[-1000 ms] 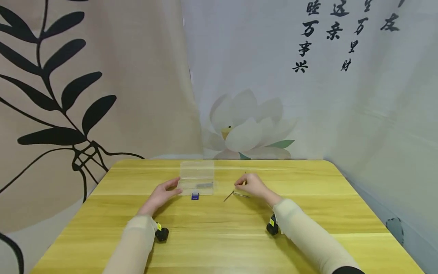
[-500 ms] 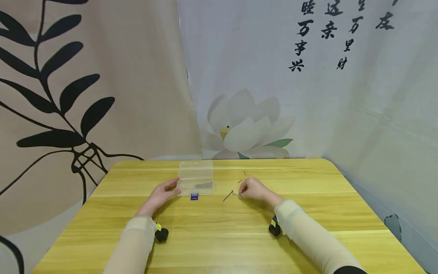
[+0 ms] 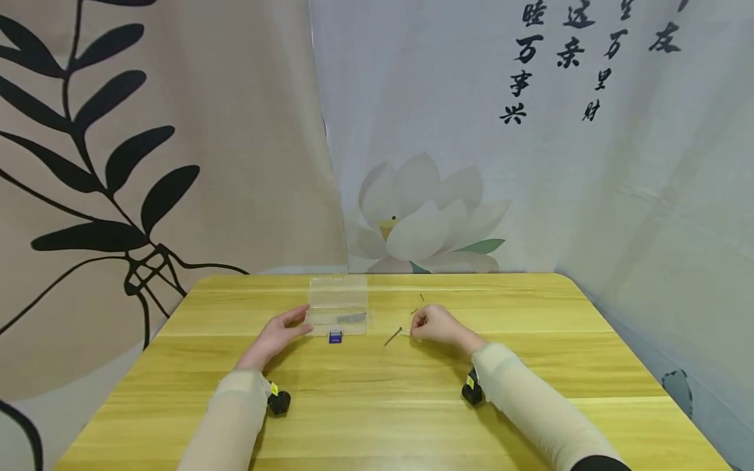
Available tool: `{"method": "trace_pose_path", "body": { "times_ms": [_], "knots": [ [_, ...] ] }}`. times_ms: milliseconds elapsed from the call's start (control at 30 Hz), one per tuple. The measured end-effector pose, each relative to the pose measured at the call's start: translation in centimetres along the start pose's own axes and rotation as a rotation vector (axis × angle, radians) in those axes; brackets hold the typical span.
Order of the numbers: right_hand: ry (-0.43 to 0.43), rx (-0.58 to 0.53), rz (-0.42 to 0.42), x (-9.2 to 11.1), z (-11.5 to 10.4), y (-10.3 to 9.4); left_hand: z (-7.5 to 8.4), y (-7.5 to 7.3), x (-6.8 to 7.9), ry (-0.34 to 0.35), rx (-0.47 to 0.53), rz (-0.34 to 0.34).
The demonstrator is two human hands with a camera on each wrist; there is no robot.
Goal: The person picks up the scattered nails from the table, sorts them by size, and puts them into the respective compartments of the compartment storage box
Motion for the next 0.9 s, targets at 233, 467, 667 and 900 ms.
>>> {"method": "trace_pose_path", "body": {
  "times_ms": [233, 467, 667, 900],
  "knots": [
    [0.066, -0.186, 0.054, -0.5, 0.5, -1.2, 0.0, 0.1, 0.2, -0.008, 0.005, 0.002],
    [0.103, -0.176, 0.112, -0.9, 0.7, -2.4, 0.1, -0.1, 0.1, -0.002, 0.004, 0.005],
    [0.115, -0.207, 0.125, -1.4, 0.5, -2.2, 0.1, -0.1, 0.0, -0.003, 0.012, 0.005],
    [0.101, -0.241, 0.122, -2.6, -1.0, -0.7, 0.2, 0.1, 0.1, 0.011, 0.002, 0.025]
  ]
}}
Point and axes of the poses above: each hand's wrist, its own x-axis away from the middle knuckle, its own y-axis out of the palm, z = x × y, the point moved 7 cm from there along -x, towards the middle knuckle, and after that the axes turned 3 degrees about -y, right-handed, at the moved point
